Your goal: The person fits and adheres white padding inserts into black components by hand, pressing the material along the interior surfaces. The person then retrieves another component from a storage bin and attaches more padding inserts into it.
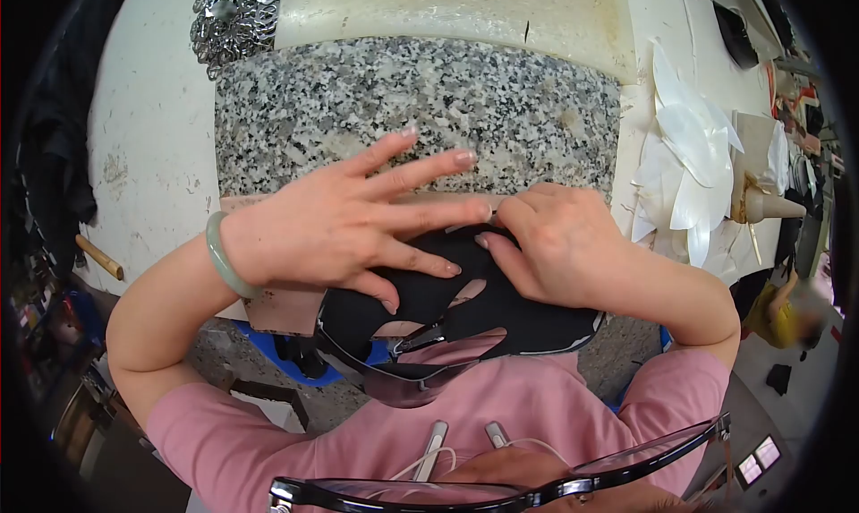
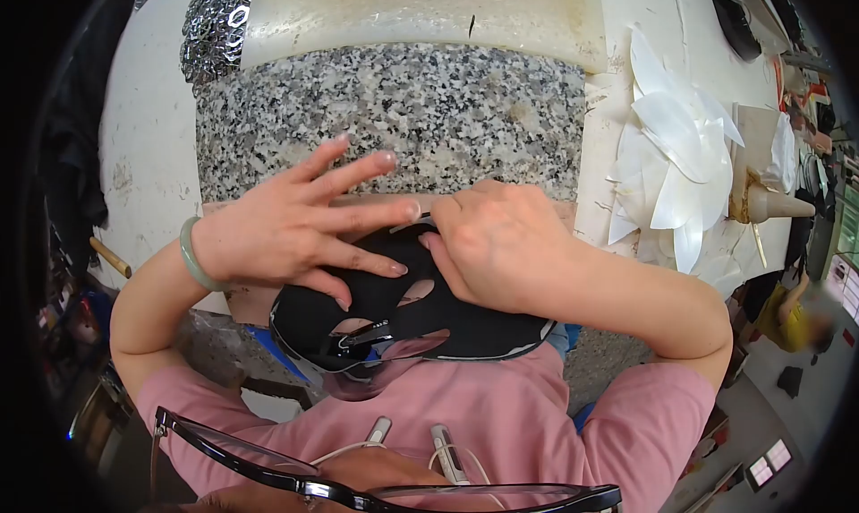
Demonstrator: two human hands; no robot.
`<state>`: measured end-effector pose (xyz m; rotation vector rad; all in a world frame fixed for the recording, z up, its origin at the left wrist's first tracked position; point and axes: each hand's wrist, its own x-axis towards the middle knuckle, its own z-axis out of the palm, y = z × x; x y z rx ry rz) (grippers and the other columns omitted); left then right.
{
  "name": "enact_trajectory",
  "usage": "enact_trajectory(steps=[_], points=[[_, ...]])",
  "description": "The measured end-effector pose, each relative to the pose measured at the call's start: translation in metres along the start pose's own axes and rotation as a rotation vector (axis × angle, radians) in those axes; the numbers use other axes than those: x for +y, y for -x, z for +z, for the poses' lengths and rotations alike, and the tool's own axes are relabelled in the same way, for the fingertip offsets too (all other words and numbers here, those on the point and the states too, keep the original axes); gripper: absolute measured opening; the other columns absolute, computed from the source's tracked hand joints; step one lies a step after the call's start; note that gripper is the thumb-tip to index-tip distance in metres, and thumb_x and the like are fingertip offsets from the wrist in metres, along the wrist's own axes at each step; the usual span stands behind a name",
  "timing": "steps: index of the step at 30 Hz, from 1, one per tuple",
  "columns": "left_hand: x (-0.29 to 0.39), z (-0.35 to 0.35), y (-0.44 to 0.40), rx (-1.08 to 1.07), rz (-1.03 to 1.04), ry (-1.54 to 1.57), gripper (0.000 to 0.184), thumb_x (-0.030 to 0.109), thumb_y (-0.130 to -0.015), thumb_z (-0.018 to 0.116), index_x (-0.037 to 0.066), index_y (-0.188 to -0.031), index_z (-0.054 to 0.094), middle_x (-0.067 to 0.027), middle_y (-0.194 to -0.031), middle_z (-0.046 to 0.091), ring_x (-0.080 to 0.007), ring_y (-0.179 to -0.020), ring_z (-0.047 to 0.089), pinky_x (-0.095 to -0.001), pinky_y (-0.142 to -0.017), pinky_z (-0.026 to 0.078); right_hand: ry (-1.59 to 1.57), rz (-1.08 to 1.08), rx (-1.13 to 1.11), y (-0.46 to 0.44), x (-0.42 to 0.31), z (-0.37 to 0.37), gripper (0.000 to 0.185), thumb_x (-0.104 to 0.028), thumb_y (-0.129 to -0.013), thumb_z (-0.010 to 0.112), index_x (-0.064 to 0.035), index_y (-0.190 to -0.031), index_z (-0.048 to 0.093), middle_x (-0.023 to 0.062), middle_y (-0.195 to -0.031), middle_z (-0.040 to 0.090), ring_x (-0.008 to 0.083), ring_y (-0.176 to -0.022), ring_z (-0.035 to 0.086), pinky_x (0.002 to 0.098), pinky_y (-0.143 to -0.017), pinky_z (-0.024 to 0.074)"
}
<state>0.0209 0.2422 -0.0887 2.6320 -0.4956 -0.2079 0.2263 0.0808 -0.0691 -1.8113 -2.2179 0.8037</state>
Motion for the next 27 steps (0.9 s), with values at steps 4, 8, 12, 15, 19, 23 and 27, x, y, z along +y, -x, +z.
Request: enact_trajectory(steps=[4, 8, 12, 15, 19, 23, 27], points=[[-0.008, -0.008, -0.008, 0.048, -0.081, 0.048, 0.067, 0.072, -0.067, 0.058, 0.043, -0.127, 0.059, -0.0066, -0.156, 0.029, -0.0397, -0.144, 0.019, -0.0590, -0.115, 0.007, 0.063, -0.037, 0.080, 0.011, -0.005, 0.008, 0.019, -0.018, -0.082, 0.064, -0.0008, -0.085, 0.057, 0.0111, -0.075, 0.060, 0.0278, -0.072, 0.060, 0.0401, -0.063, 0.0490], [-0.003, -0.008, -0.014, 0.106, -0.094, 0.000, 0.056, 0.067, -0.074, 0.058, 0.040, -0.122, 0.063, -0.0080, -0.152, 0.034, -0.0397, -0.144, 0.019, -0.0600, -0.114, 0.010, 0.034, -0.101, 0.099, 0.029, 0.000, 0.007, 0.020, -0.008, -0.081, 0.064, 0.0010, -0.098, 0.059, 0.0112, -0.088, 0.058, 0.0277, -0.085, 0.056, 0.0379, -0.076, 0.0448], [0.009, -0.003, -0.039, 0.229, -0.020, -0.010, 0.038, 0.042, -0.076, 0.071, 0.015, -0.102, 0.067, -0.0082, -0.127, 0.054, -0.0341, -0.133, 0.038, -0.0574, -0.110, 0.025, -0.133, -0.058, 0.064, 0.043, -0.002, -0.006, 0.038, 0.001, -0.076, 0.064, 0.0010, -0.114, 0.057, 0.0129, -0.098, 0.057, 0.0304, -0.093, 0.054, 0.0388, -0.081, 0.0439], [0.014, 0.004, -0.059, 0.313, -0.028, 0.152, 0.042, 0.021, -0.070, 0.078, 0.005, -0.102, 0.057, -0.0080, -0.112, 0.058, -0.0305, -0.122, 0.047, -0.0481, -0.106, 0.036, -0.161, -0.025, 0.189, 0.050, -0.003, -0.006, 0.039, 0.002, -0.076, 0.065, 0.0007, -0.114, 0.057, 0.0143, -0.102, 0.057, 0.0314, -0.096, 0.054, 0.0394, -0.083, 0.0450], [0.011, 0.007, -0.066, 0.325, -0.033, 0.408, 0.065, 0.014, -0.071, 0.078, 0.007, -0.127, 0.045, -0.0090, -0.113, 0.060, -0.0316, -0.122, 0.048, -0.0474, -0.107, 0.034, -0.222, 0.095, 0.204, 0.064, 0.012, -0.003, 0.037, 0.002, -0.075, 0.066, -0.0022, -0.110, 0.057, 0.0132, -0.099, 0.060, 0.0321, -0.096, 0.054, 0.0396, -0.083, 0.0459], [0.019, 0.004, -0.071, 0.260, -0.112, 0.467, 0.089, 0.018, -0.069, 0.081, 0.010, -0.142, 0.031, -0.0083, -0.115, 0.063, -0.0279, -0.123, 0.049, -0.0482, -0.110, 0.029, -0.335, 0.150, 0.271, 0.065, 0.021, 0.007, 0.019, 0.000, -0.073, 0.068, -0.0028, -0.090, 0.062, 0.0100, -0.089, 0.060, 0.0320, -0.091, 0.055, 0.0381, -0.079, 0.0460], [0.027, 0.009, -0.065, 0.212, -0.169, 0.344, 0.103, 0.023, -0.065, 0.084, 0.013, -0.149, 0.025, -0.0067, -0.118, 0.063, -0.0234, -0.130, 0.047, -0.0501, -0.115, 0.023, -0.038, -0.172, 0.463, 0.075, 0.007, 0.016, 0.016, -0.004, -0.066, 0.066, -0.0012, -0.081, 0.061, 0.0102, -0.081, 0.055, 0.0304, -0.085, 0.056, 0.0379, -0.072, 0.0454]])
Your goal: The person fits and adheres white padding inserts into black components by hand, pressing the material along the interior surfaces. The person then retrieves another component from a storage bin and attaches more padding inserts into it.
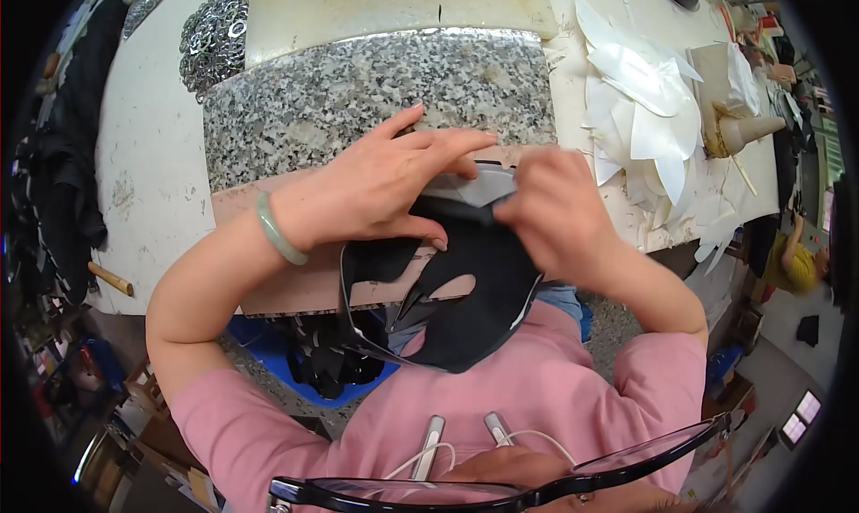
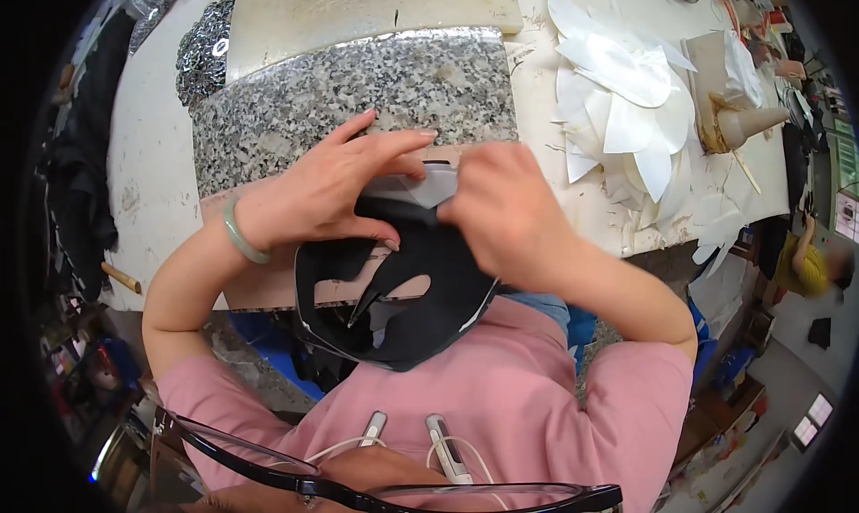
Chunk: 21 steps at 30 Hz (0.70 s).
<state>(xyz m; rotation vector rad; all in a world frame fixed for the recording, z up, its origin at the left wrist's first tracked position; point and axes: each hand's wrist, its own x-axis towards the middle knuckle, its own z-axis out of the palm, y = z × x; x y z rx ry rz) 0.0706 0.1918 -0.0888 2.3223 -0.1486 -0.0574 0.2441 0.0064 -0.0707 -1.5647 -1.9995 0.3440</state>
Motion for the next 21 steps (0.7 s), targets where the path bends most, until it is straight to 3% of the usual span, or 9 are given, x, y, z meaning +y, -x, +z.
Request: enact_trajectory(steps=[2, 5, 8, 9, 12, 13, 17, 21], points=[[-0.001, 0.000, -0.002, -0.027, 0.023, -0.079, 0.100, 0.024, -0.064, 0.084, 0.016, -0.147, 0.030, -0.0043, -0.122, 0.062, -0.0227, -0.134, 0.043, -0.0519, -0.116, 0.021, 0.040, -0.159, 0.034, 0.012, -0.022, 0.003, 0.018, -0.008, -0.063, 0.064, -0.0003, -0.079, 0.060, 0.0103, -0.078, 0.053, 0.0292, -0.082, 0.056, 0.0375, -0.070, 0.0450], [-0.001, -0.003, -0.003, -0.054, 0.060, -0.207, 0.088, 0.021, -0.065, 0.083, 0.019, -0.142, 0.040, -0.0013, -0.126, 0.062, -0.0225, -0.137, 0.039, -0.0555, -0.116, 0.019, -0.007, -0.315, -0.095, 0.016, -0.039, -0.001, 0.016, -0.010, -0.062, 0.063, -0.0001, -0.074, 0.058, 0.0106, -0.077, 0.051, 0.0280, -0.078, 0.056, 0.0363, -0.068, 0.0454], [-0.005, -0.011, -0.001, -0.109, 0.108, -0.200, 0.064, 0.016, -0.069, 0.080, 0.019, -0.128, 0.054, 0.0016, -0.129, 0.060, -0.0248, -0.138, 0.038, -0.0583, -0.115, 0.019, -0.172, -0.139, 0.029, 0.015, -0.028, 0.007, 0.015, -0.008, -0.062, 0.065, -0.0015, -0.075, 0.059, 0.0114, -0.077, 0.052, 0.0284, -0.078, 0.056, 0.0375, -0.069, 0.0462], [-0.007, -0.013, 0.000, -0.130, 0.125, -0.175, 0.055, 0.014, -0.070, 0.079, 0.018, -0.122, 0.060, 0.0026, -0.130, 0.060, -0.0259, -0.139, 0.037, -0.0589, -0.115, 0.019, -0.140, -0.064, 0.012, 0.015, -0.018, 0.009, 0.027, -0.011, -0.067, 0.071, -0.0026, -0.091, 0.061, 0.0113, -0.083, 0.054, 0.0284, -0.081, 0.056, 0.0393, -0.075, 0.0452], [-0.015, -0.006, 0.002, -0.018, 0.145, -0.064, 0.033, 0.011, -0.074, 0.076, 0.014, -0.106, 0.067, 0.0044, -0.134, 0.056, -0.0308, -0.139, 0.036, -0.0597, -0.115, 0.019, -0.055, 0.119, 0.102, 0.012, -0.006, 0.018, 0.052, -0.023, -0.070, 0.077, -0.0040, -0.113, 0.054, 0.0086, -0.090, 0.056, 0.0271, -0.086, 0.055, 0.0399, -0.080, 0.0413], [-0.016, -0.003, 0.001, 0.019, 0.157, -0.074, 0.025, 0.013, -0.073, 0.078, 0.012, -0.096, 0.069, 0.0001, -0.133, 0.054, -0.0355, -0.136, 0.037, -0.0561, -0.112, 0.025, -0.032, 0.151, 0.119, 0.013, -0.001, 0.023, 0.063, -0.028, -0.071, 0.079, -0.0045, -0.122, 0.051, 0.0071, -0.092, 0.057, 0.0266, -0.087, 0.054, 0.0397, -0.081, 0.0393], [-0.009, -0.007, 0.003, 0.174, 0.052, -0.069, 0.030, 0.018, -0.070, 0.080, 0.011, -0.097, 0.068, -0.0093, -0.121, 0.052, -0.0366, -0.125, 0.037, -0.0495, -0.103, 0.035, 0.054, 0.242, 0.091, 0.014, 0.000, 0.032, 0.052, -0.024, -0.074, 0.077, -0.0055, -0.117, 0.055, 0.0057, -0.091, 0.057, 0.0256, -0.084, 0.053, 0.0380, -0.077, 0.0371], [0.002, -0.008, 0.014, 0.130, -0.096, -0.152, 0.028, 0.016, -0.072, 0.078, 0.012, -0.097, 0.068, -0.0078, -0.112, 0.057, -0.0322, -0.117, 0.045, -0.0443, -0.096, 0.039, 0.156, 0.202, 0.208, 0.018, 0.004, 0.046, 0.042, -0.018, -0.077, 0.074, -0.0063, -0.114, 0.058, 0.0053, -0.090, 0.056, 0.0245, -0.082, 0.052, 0.0378, -0.075, 0.0357]])
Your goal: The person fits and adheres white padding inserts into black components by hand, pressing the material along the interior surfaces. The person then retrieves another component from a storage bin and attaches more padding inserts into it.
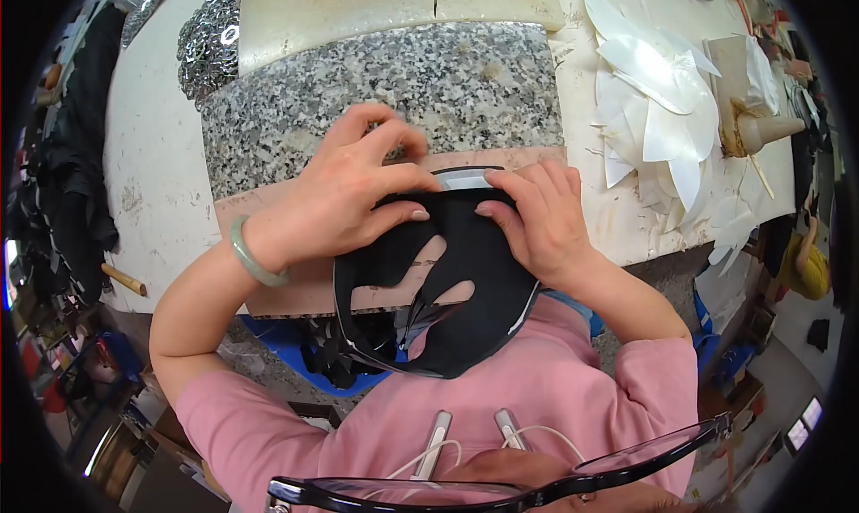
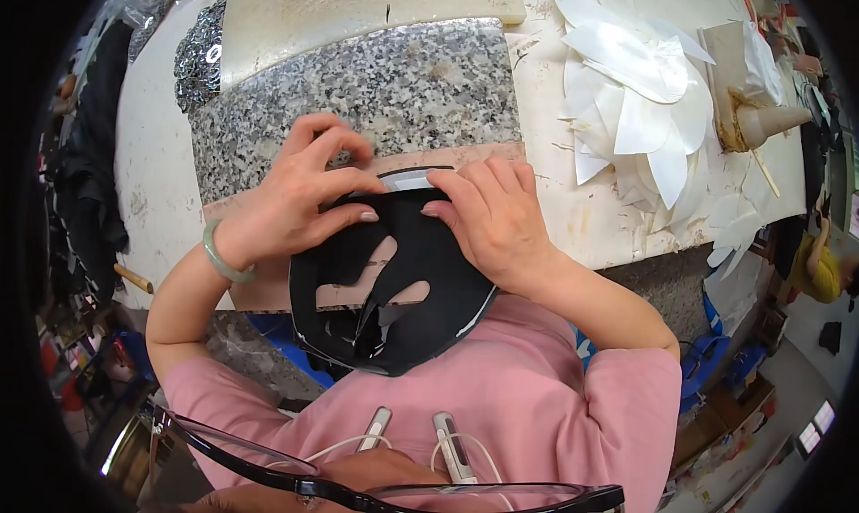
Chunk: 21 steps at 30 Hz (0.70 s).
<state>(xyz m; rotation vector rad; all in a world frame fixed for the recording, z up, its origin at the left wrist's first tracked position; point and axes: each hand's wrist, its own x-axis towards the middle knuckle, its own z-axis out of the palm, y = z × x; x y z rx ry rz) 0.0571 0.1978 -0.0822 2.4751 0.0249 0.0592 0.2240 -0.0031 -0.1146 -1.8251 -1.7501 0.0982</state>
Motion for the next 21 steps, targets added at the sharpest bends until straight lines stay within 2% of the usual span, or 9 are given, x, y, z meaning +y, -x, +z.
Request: enact_trajectory(steps=[4, 7, 9, 10, 11, 13, 17, 20, 21], points=[[0.019, -0.007, 0.010, -0.066, -0.230, 0.012, 0.024, 0.015, -0.078, 0.074, 0.009, -0.100, 0.065, -0.0100, -0.098, 0.062, -0.0272, -0.092, 0.059, -0.0373, -0.077, 0.047, 0.064, 0.018, 0.041, 0.004, -0.002, 0.001, 0.041, -0.013, -0.077, 0.071, -0.0058, -0.115, 0.058, 0.0066, -0.096, 0.058, 0.0247, -0.091, 0.054, 0.0393, -0.082, 0.0371], [0.023, -0.003, 0.021, 0.017, -0.324, 0.082, 0.024, 0.016, -0.083, 0.070, 0.007, -0.103, 0.060, -0.0126, -0.084, 0.064, -0.0276, -0.072, 0.062, -0.0366, -0.065, 0.048, 0.130, -0.151, 0.094, 0.002, -0.001, -0.004, 0.048, -0.013, -0.076, 0.071, -0.0051, -0.121, 0.057, 0.0101, -0.117, 0.059, 0.0276, -0.115, 0.054, 0.0431, -0.100, 0.0347], [0.025, -0.002, 0.025, 0.042, -0.364, 0.087, 0.025, 0.016, -0.085, 0.069, 0.006, -0.105, 0.057, -0.0127, -0.075, 0.063, -0.0283, -0.064, 0.061, -0.0370, -0.061, 0.047, -0.047, -0.349, -0.076, 0.004, -0.010, -0.011, 0.056, -0.017, -0.078, 0.069, -0.0046, -0.130, 0.053, 0.0127, -0.140, 0.050, 0.0297, -0.134, 0.042, 0.0472, -0.115, 0.0210], [0.026, -0.002, 0.026, 0.026, -0.396, 0.075, 0.026, 0.016, -0.086, 0.069, 0.005, -0.105, 0.056, -0.0120, -0.071, 0.062, -0.0284, -0.063, 0.061, -0.0373, -0.060, 0.047, -0.131, -0.511, -0.260, 0.001, -0.009, -0.012, 0.059, -0.025, -0.083, 0.066, -0.0041, -0.135, 0.049, 0.0134, -0.147, 0.043, 0.0285, -0.140, 0.036, 0.0479, -0.117, 0.0154], [0.028, -0.003, 0.026, 0.009, -0.425, 0.063, 0.026, 0.016, -0.086, 0.068, 0.005, -0.106, 0.055, -0.0112, -0.066, 0.061, -0.0286, -0.061, 0.060, -0.0375, -0.059, 0.046, -0.097, -0.640, -0.406, -0.004, -0.011, -0.012, 0.063, -0.039, -0.089, 0.058, -0.0026, -0.139, 0.044, 0.0136, -0.150, 0.038, 0.0256, -0.143, 0.031, 0.0463, -0.117, 0.0167], [0.032, -0.008, 0.031, -0.048, -0.433, 0.090, 0.028, 0.016, -0.086, 0.069, 0.004, -0.106, 0.052, -0.0098, -0.064, 0.060, -0.0249, -0.058, 0.060, -0.0356, -0.057, 0.045, -0.123, -0.570, -0.612, -0.009, -0.009, -0.008, 0.072, -0.052, -0.092, 0.046, -0.0019, -0.142, 0.039, 0.0130, -0.154, 0.031, 0.0224, -0.146, 0.022, 0.0450, -0.118, 0.0160], [0.032, -0.020, 0.038, -0.177, -0.480, 0.211, 0.032, 0.016, -0.088, 0.069, 0.004, -0.108, 0.047, -0.0055, -0.061, 0.058, -0.0151, -0.054, 0.056, -0.0306, -0.052, 0.041, -0.079, -0.574, -0.628, -0.009, -0.010, -0.008, 0.081, -0.063, -0.090, 0.039, -0.0038, -0.146, 0.034, 0.0098, -0.157, 0.026, 0.0192, -0.147, 0.017, 0.0456, -0.118, 0.0140], [0.021, -0.017, 0.041, -0.247, -0.649, 0.437, 0.035, 0.016, -0.090, 0.068, 0.005, -0.110, 0.043, -0.0027, -0.059, 0.056, -0.0098, -0.051, 0.052, -0.0281, -0.048, 0.038, -0.011, -0.587, -0.608, -0.009, -0.006, -0.012, 0.083, -0.065, -0.089, 0.039, -0.0065, -0.147, 0.033, 0.0070, -0.157, 0.027, 0.0179, -0.147, 0.018, 0.0464, -0.118, 0.0122], [0.022, -0.020, 0.038, -0.267, -0.689, 0.442, 0.035, 0.018, -0.090, 0.068, 0.004, -0.109, 0.043, -0.0036, -0.060, 0.057, -0.0109, -0.051, 0.052, -0.0292, -0.048, 0.038, -0.022, -0.563, -0.606, -0.008, -0.006, -0.012, 0.083, -0.065, -0.089, 0.039, -0.0070, -0.147, 0.033, 0.0070, -0.157, 0.027, 0.0181, -0.147, 0.019, 0.0465, -0.118, 0.0123]])
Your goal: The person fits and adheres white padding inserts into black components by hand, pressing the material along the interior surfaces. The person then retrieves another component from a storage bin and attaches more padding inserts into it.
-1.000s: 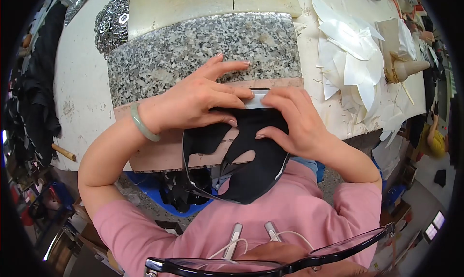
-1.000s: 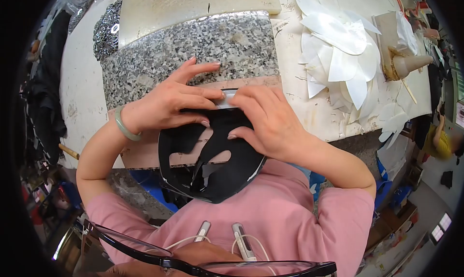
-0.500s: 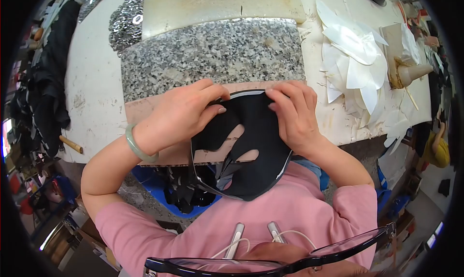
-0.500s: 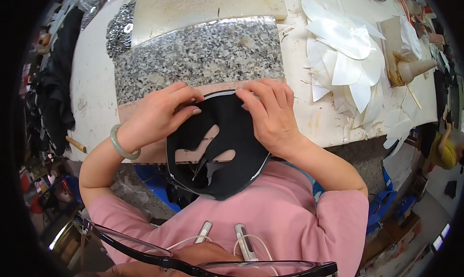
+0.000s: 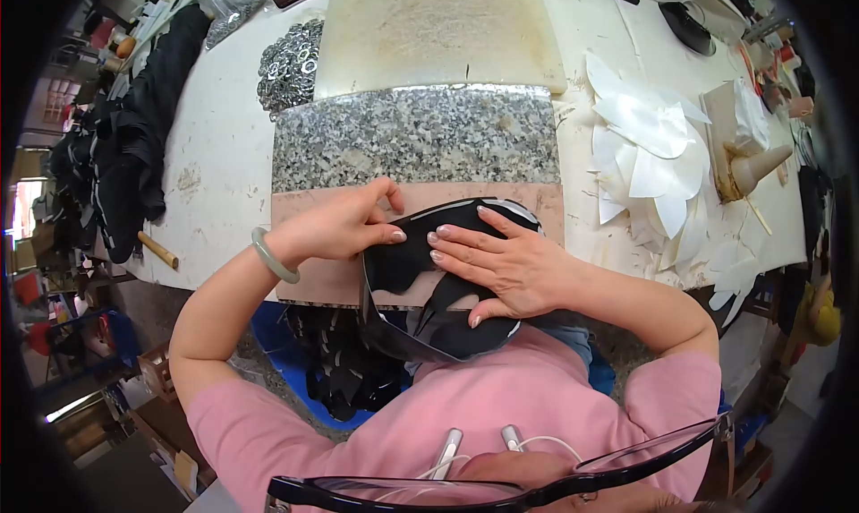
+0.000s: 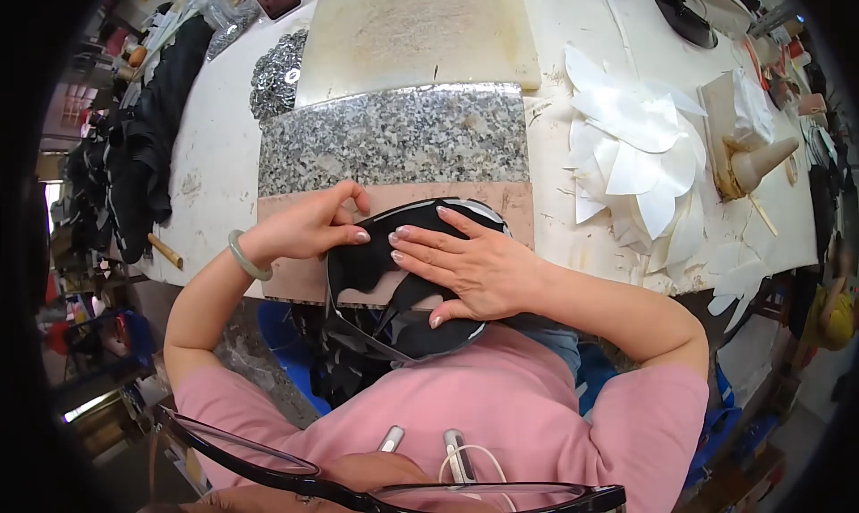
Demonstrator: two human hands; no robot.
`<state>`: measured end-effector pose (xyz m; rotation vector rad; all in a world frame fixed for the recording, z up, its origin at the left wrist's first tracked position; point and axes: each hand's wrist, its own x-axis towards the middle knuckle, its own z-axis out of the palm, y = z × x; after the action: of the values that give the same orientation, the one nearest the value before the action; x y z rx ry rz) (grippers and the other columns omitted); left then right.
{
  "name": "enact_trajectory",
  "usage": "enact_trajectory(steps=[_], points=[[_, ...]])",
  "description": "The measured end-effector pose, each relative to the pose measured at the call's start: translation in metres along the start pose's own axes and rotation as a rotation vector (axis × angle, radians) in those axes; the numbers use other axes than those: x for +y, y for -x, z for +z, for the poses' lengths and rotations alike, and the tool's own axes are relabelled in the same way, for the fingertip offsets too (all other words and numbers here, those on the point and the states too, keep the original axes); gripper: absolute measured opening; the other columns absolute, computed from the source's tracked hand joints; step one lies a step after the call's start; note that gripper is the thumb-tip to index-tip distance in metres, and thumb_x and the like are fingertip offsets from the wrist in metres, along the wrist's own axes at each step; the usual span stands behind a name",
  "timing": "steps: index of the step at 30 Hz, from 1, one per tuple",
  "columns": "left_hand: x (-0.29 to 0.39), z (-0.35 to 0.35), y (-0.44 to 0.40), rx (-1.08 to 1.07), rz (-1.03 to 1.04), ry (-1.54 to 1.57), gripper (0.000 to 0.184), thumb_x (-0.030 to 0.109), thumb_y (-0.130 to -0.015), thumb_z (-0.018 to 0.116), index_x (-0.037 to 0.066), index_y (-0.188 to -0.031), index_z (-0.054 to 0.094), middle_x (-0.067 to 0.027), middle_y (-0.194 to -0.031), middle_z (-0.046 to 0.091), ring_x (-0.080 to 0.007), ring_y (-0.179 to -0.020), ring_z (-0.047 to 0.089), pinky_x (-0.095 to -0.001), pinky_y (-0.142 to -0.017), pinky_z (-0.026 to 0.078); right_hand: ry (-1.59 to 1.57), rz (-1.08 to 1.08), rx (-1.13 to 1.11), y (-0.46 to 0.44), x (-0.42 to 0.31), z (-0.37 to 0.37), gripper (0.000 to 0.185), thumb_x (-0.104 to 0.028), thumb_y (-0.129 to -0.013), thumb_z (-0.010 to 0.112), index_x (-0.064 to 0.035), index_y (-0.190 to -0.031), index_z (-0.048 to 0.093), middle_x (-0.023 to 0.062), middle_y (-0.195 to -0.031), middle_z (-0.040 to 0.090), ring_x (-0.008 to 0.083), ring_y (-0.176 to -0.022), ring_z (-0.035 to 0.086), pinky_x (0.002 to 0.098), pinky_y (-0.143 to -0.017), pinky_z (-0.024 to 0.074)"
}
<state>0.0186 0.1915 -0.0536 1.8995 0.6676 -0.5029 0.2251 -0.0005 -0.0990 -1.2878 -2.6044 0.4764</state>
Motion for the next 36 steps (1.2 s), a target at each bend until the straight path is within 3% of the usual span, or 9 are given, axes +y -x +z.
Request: enact_trajectory(steps=[8, 12, 17, 20, 27, 30, 31, 34, 36], points=[[0.006, 0.008, 0.003, 0.006, -0.085, 0.036, 0.037, 0.022, -0.089, 0.069, 0.004, -0.107, 0.043, -0.0042, -0.061, 0.057, -0.0144, -0.045, 0.048, -0.0308, -0.046, 0.038, 0.002, 0.061, 0.023, 0.008, 0.000, 0.002, 0.077, -0.065, -0.090, 0.039, -0.0121, -0.147, 0.037, 0.0048, -0.156, 0.029, 0.0191, -0.146, 0.022, 0.0459, -0.118, 0.0152], [0.005, 0.015, 0.004, 0.106, -0.001, -0.123, 0.036, 0.020, -0.089, 0.070, 0.005, -0.111, 0.046, -0.0053, -0.065, 0.059, -0.0123, -0.055, 0.053, -0.0295, -0.051, 0.040, -0.079, 0.132, 0.068, 0.023, 0.006, 0.001, 0.066, -0.051, -0.090, 0.054, -0.0104, -0.142, 0.043, 0.0078, -0.150, 0.039, 0.0196, -0.143, 0.028, 0.0453, -0.115, 0.0242], [0.000, 0.024, 0.011, 0.056, 0.005, 0.409, 0.039, 0.015, -0.093, 0.064, 0.005, -0.126, 0.045, -0.0033, -0.075, 0.066, -0.0062, -0.070, 0.058, -0.0250, -0.063, 0.047, 0.033, 0.454, 0.569, 0.026, 0.004, -0.003, 0.048, -0.036, -0.076, 0.075, -0.0083, -0.114, 0.065, 0.0098, -0.123, 0.058, 0.0342, -0.116, 0.049, 0.0442, -0.097, 0.0395], [-0.006, 0.035, 0.016, 0.025, 0.025, 0.554, 0.039, 0.014, -0.096, 0.060, 0.005, -0.130, 0.044, -0.0027, -0.079, 0.067, -0.0051, -0.074, 0.060, -0.0239, -0.067, 0.049, 0.089, 0.411, 0.596, 0.025, 0.011, -0.004, 0.042, -0.031, -0.072, 0.078, -0.0087, -0.107, 0.068, 0.0059, -0.116, 0.061, 0.0304, -0.112, 0.051, 0.0408, -0.089, 0.0420], [-0.002, 0.055, 0.025, 0.051, 0.026, 0.698, 0.045, 0.011, -0.098, 0.056, 0.005, -0.138, 0.037, -0.0035, -0.082, 0.068, -0.0060, -0.079, 0.063, -0.0215, -0.070, 0.050, -0.359, 0.469, 0.628, 0.008, 0.036, -0.004, 0.014, -0.013, -0.067, 0.079, -0.0098, -0.076, 0.069, 0.0002, -0.089, 0.062, 0.0197, -0.094, 0.054, 0.0376, -0.083, 0.0378], [0.016, 0.068, 0.024, 0.179, 0.145, 0.934, 0.046, 0.013, -0.098, 0.056, 0.007, -0.140, 0.036, -0.0033, -0.082, 0.068, -0.0071, -0.075, 0.064, -0.0226, -0.067, 0.050, -0.024, 0.337, 0.706, -0.006, 0.045, -0.037, 0.010, -0.012, -0.069, 0.076, -0.0128, -0.075, 0.068, -0.0008, -0.089, 0.062, 0.0197, -0.090, 0.055, 0.0349, -0.082, 0.0364], [0.040, 0.063, 0.035, 0.199, 0.083, 0.891, 0.051, 0.017, -0.096, 0.059, 0.008, -0.140, 0.036, -0.0052, -0.077, 0.067, -0.0151, -0.065, 0.065, -0.0263, -0.063, 0.050, 0.053, 0.229, 0.728, -0.014, 0.052, -0.055, 0.008, -0.011, -0.070, 0.074, -0.0139, -0.074, 0.068, -0.0018, -0.089, 0.062, 0.0189, -0.089, 0.056, 0.0342, -0.081, 0.0358], [0.024, 0.065, 0.016, 0.521, 0.176, -0.297, 0.057, 0.022, -0.091, 0.066, 0.010, -0.139, 0.039, -0.0062, -0.067, 0.062, -0.0253, -0.053, 0.060, -0.0318, -0.059, 0.049, 0.192, 0.048, 0.631, -0.031, 0.080, -0.065, 0.008, -0.009, -0.072, 0.070, -0.0156, -0.072, 0.065, -0.0049, -0.088, 0.061, 0.0150, -0.087, 0.057, 0.0336, -0.079, 0.0347], [0.027, 0.053, 0.011, 0.591, 0.237, -0.618, 0.069, 0.027, -0.081, 0.075, 0.007, -0.137, 0.041, -0.0133, -0.086, 0.062, -0.0330, -0.077, 0.060, -0.0372, -0.072, 0.048, 0.195, -0.010, 0.545, -0.041, 0.100, -0.040, 0.008, -0.009, -0.073, 0.069, -0.0157, -0.071, 0.064, -0.0058, -0.087, 0.061, 0.0141, -0.087, 0.058, 0.0335, -0.078, 0.0346]])
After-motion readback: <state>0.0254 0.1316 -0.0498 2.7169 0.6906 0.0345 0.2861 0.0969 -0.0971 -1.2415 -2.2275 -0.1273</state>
